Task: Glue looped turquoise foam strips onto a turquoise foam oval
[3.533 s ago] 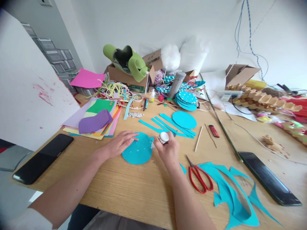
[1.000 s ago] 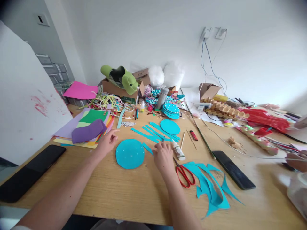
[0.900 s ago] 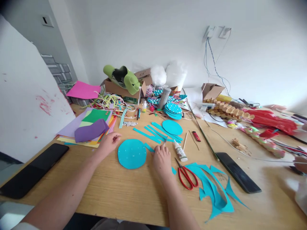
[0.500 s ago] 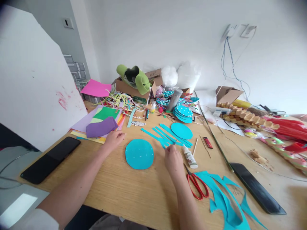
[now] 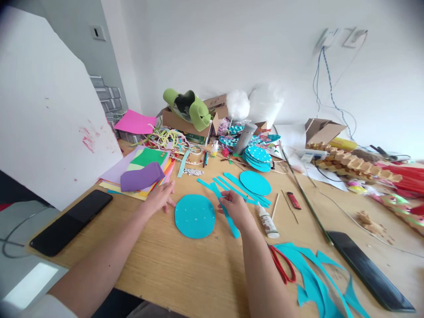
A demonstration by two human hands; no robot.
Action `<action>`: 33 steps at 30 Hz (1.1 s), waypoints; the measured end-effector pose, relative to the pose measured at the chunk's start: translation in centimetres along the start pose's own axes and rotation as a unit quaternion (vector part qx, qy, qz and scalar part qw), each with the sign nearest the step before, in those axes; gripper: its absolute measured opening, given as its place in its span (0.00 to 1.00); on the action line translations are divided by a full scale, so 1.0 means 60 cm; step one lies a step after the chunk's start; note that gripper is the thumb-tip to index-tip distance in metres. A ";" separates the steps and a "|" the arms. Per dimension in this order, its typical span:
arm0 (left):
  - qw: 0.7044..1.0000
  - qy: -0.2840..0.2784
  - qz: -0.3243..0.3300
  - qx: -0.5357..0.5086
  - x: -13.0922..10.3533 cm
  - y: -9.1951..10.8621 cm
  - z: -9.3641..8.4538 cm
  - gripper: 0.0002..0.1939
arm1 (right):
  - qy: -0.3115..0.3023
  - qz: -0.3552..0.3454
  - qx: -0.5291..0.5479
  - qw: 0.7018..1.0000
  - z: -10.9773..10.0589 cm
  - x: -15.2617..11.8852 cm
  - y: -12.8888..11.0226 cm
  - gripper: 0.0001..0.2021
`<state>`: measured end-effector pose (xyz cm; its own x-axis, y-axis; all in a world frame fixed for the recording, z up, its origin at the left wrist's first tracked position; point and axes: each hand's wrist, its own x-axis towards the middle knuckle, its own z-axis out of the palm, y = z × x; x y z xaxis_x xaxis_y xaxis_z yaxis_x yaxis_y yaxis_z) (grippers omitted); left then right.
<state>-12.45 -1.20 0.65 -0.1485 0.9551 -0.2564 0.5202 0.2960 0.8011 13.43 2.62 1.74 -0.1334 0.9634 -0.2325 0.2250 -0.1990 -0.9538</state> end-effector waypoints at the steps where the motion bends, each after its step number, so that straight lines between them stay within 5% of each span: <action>1: 1.000 -0.006 -0.004 -0.015 0.001 0.000 0.002 0.29 | 0.006 0.003 -0.009 1.000 -0.003 0.001 0.001 0.10; 7: 0.996 -0.048 -0.008 -0.075 -0.002 0.004 0.019 0.24 | 0.099 -0.010 -0.199 0.975 -0.034 -0.001 -0.016 0.06; 14: 0.997 0.007 0.059 -0.044 0.002 -0.001 0.021 0.10 | -0.035 -0.111 -0.335 0.935 0.014 -0.014 -0.047 0.07; 21: 0.998 -0.061 0.032 -0.014 0.003 -0.007 0.022 0.12 | -0.134 -0.106 -0.423 0.890 0.080 -0.016 -0.054 0.06; 28: 0.996 -0.090 -0.022 -0.005 0.000 -0.004 0.018 0.12 | -0.163 -0.102 -0.429 0.883 0.090 0.019 -0.051 0.05; 33: 0.995 -0.095 -0.039 0.003 -0.001 -0.003 0.020 0.12 | -0.177 -0.073 -0.377 0.906 0.085 0.024 -0.039 0.05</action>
<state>-11.55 -1.35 -0.12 -0.0281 0.9093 -0.4153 0.5187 0.3684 0.7715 7.76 3.54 2.67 -0.4865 0.8245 -0.2891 0.7582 0.2340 -0.6086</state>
